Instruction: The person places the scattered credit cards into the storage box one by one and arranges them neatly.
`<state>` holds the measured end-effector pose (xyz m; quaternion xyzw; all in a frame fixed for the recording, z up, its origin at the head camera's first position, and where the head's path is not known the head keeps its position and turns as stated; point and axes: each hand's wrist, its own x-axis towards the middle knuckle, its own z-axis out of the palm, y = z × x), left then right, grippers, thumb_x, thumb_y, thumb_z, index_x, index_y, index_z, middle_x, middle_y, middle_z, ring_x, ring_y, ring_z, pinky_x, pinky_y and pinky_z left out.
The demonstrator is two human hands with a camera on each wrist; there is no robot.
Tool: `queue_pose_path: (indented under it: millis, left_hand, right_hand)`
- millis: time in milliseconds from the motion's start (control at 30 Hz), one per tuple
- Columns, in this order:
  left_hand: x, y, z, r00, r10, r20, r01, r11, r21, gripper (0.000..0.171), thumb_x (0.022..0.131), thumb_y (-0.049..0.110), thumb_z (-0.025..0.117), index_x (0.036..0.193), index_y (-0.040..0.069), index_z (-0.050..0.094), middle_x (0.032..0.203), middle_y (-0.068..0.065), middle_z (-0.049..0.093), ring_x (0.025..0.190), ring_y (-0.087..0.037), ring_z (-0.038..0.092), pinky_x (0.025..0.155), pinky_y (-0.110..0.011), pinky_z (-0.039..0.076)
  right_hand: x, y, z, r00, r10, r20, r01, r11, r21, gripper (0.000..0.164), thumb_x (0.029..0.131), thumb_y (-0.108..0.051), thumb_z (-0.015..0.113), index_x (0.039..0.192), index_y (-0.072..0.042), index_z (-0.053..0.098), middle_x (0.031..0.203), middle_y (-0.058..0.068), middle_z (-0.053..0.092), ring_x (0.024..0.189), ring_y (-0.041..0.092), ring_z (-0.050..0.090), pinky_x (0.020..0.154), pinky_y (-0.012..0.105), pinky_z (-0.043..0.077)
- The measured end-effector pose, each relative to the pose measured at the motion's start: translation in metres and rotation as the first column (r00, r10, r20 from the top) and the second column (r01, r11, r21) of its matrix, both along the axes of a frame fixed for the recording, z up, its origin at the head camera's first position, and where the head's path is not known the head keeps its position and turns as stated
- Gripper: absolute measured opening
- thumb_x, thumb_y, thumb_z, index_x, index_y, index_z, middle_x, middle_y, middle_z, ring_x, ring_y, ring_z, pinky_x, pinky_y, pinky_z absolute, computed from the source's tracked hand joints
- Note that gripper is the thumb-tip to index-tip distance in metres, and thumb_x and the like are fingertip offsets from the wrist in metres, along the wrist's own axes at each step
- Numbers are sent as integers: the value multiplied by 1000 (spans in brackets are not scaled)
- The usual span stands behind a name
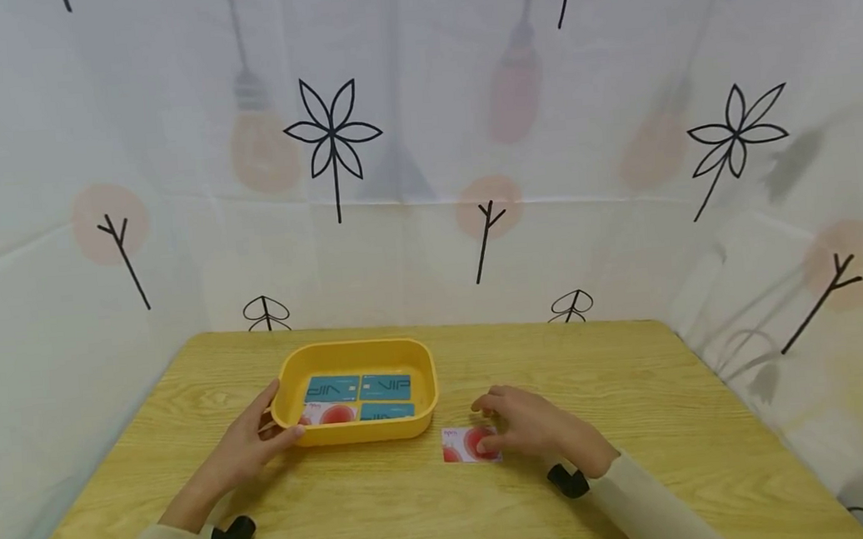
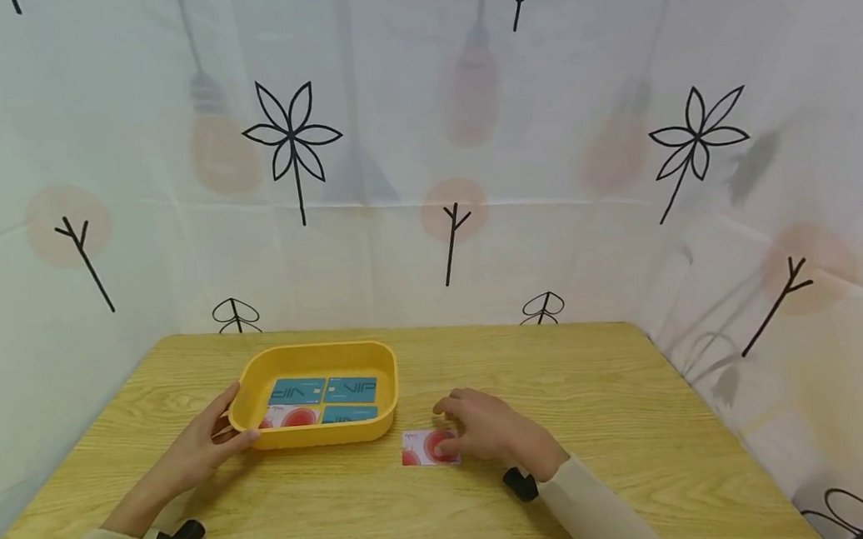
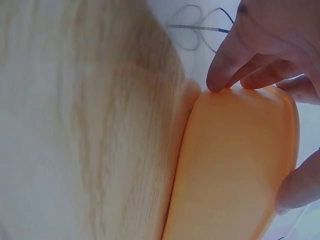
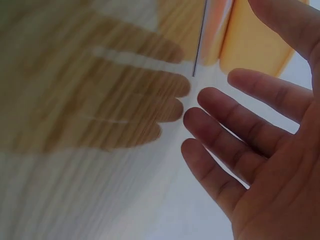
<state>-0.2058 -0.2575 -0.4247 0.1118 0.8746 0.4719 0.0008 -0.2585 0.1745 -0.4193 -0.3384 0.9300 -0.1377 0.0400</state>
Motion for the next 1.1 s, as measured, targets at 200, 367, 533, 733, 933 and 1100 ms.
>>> queue_pose_path:
  millis: [200,367,533,733,933,1100]
  left_hand:
    - [-1,0,-1,1000,0,8,0,1000,26,95,90,34,67,152,-3,5,149,-31,25,129,-43,41,97,-41,45]
    - [-1,0,-1,1000,2,-2,-2,1000,14,94,91,34,66,151,-4,6,148,-32,24,128,-43,42,96,-41,46]
    - [-1,0,-1,1000,15,4,-15,1000,-2,95,90,37,67,152,-2,7,150,-30,23,128,-42,43,96,-38,47]
    - [-1,0,-2,1000,0,2,0,1000,9,95,90,34,67,151,-4,5,149,-32,23,128,-43,42,95,-40,48]
    - [-3,-1,-2,1000,-14,9,14,999,33,94,91,32,67,151,-4,4,148,-32,25,128,-43,43,95,-40,48]
    - [-2,-1,-2,1000,-11,7,11,1000,27,94,91,32,66,152,-4,4,148,-33,25,128,-43,42,95,-40,48]
  right_hand:
    - [2,2,-1,998,-17,57,17,1000,-9,62,76,-57,73,124,-19,61,102,-9,55,85,9,48,77,31,47]
    - [3,2,0,998,-1,61,2,1000,-8,64,73,-55,77,123,-19,61,105,-8,54,87,9,47,81,32,47]
    - [4,2,2,997,51,54,-50,998,-31,53,78,-38,78,123,-14,62,101,-5,53,86,10,47,78,29,46]
    - [3,1,2,995,77,58,-75,996,-45,45,82,-26,76,122,-10,62,98,-2,52,85,13,47,76,27,45]
    - [3,2,4,996,41,83,-38,998,-45,42,82,-22,75,120,-10,62,97,-1,52,85,14,47,76,30,46]
    - [1,3,5,996,26,80,-23,999,-35,40,84,-25,74,119,-10,62,95,-1,52,83,14,46,72,29,44]
